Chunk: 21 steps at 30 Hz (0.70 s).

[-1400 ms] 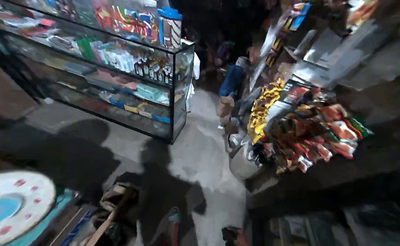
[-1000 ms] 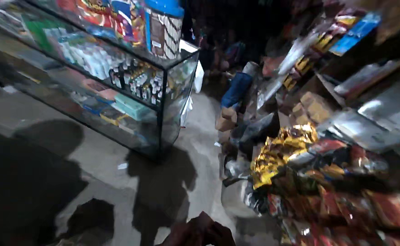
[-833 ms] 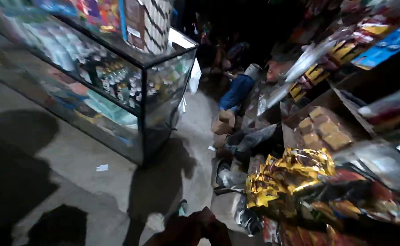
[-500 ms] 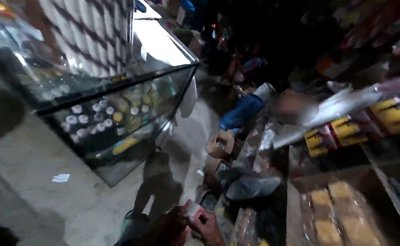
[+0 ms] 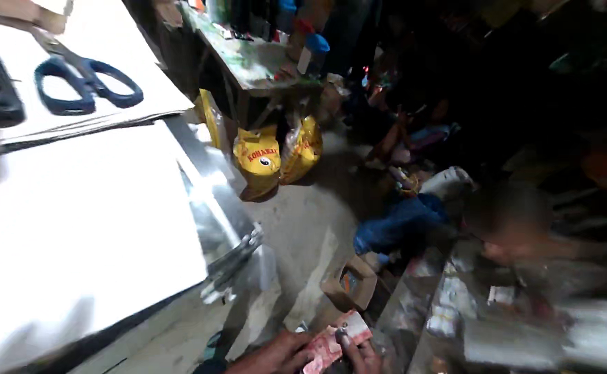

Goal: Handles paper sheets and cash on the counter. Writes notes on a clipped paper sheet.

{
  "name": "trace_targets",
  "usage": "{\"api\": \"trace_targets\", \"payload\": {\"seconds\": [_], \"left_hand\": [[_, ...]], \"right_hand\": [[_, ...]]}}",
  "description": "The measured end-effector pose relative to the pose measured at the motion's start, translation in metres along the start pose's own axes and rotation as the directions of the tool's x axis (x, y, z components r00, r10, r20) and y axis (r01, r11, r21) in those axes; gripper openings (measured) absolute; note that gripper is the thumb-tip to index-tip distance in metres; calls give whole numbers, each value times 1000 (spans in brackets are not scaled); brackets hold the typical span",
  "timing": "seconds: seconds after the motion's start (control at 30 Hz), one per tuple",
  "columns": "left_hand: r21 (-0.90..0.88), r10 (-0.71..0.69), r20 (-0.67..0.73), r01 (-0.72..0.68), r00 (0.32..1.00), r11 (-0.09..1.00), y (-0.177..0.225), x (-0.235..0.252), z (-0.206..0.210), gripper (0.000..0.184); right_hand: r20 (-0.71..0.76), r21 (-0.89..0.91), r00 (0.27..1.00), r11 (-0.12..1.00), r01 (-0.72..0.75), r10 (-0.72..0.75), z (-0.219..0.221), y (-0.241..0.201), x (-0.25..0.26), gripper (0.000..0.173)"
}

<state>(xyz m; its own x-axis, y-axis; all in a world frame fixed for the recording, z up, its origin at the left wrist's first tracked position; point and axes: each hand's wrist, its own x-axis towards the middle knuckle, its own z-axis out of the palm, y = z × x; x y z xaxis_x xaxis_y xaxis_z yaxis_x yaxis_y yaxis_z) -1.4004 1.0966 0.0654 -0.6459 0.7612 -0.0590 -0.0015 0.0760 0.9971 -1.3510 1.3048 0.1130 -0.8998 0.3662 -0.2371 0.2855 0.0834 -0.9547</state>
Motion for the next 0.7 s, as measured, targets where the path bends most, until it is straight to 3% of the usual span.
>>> {"api": "trace_targets", "payload": {"seconds": [0.07,0.13,0.23,0.33,0.43,0.6,0.7], "left_hand": [[12,-16,-40,16,999,1000,-21,33,-19,33],[39,-70,-130,76,989,996,-40,68,-43,33],[-19,-302,-308,312,902,950,-71,116,-73,35],[-207,-494,-564,465,662,860,-88,152,-99,35],[-290,-507,-741,470,440,833,-98,177,-109,36],[-506,-591,-794,387,138,771,-112,202,-142,38],[-607,-658,-753,390,-4,692,-151,206,-169,38]], "right_hand": [[-15,19,999,999,-39,40,-5,-4,58,18],[-7,-90,999,995,-45,45,-5,-15,122,21],[73,-130,997,991,19,-10,-6,-35,225,23],[226,-114,972,990,85,-58,9,-73,329,22],[403,-173,913,976,135,-55,41,-109,419,20],[608,-191,793,977,99,39,143,-136,527,16],[690,-260,717,958,119,98,207,-134,569,16]]}}
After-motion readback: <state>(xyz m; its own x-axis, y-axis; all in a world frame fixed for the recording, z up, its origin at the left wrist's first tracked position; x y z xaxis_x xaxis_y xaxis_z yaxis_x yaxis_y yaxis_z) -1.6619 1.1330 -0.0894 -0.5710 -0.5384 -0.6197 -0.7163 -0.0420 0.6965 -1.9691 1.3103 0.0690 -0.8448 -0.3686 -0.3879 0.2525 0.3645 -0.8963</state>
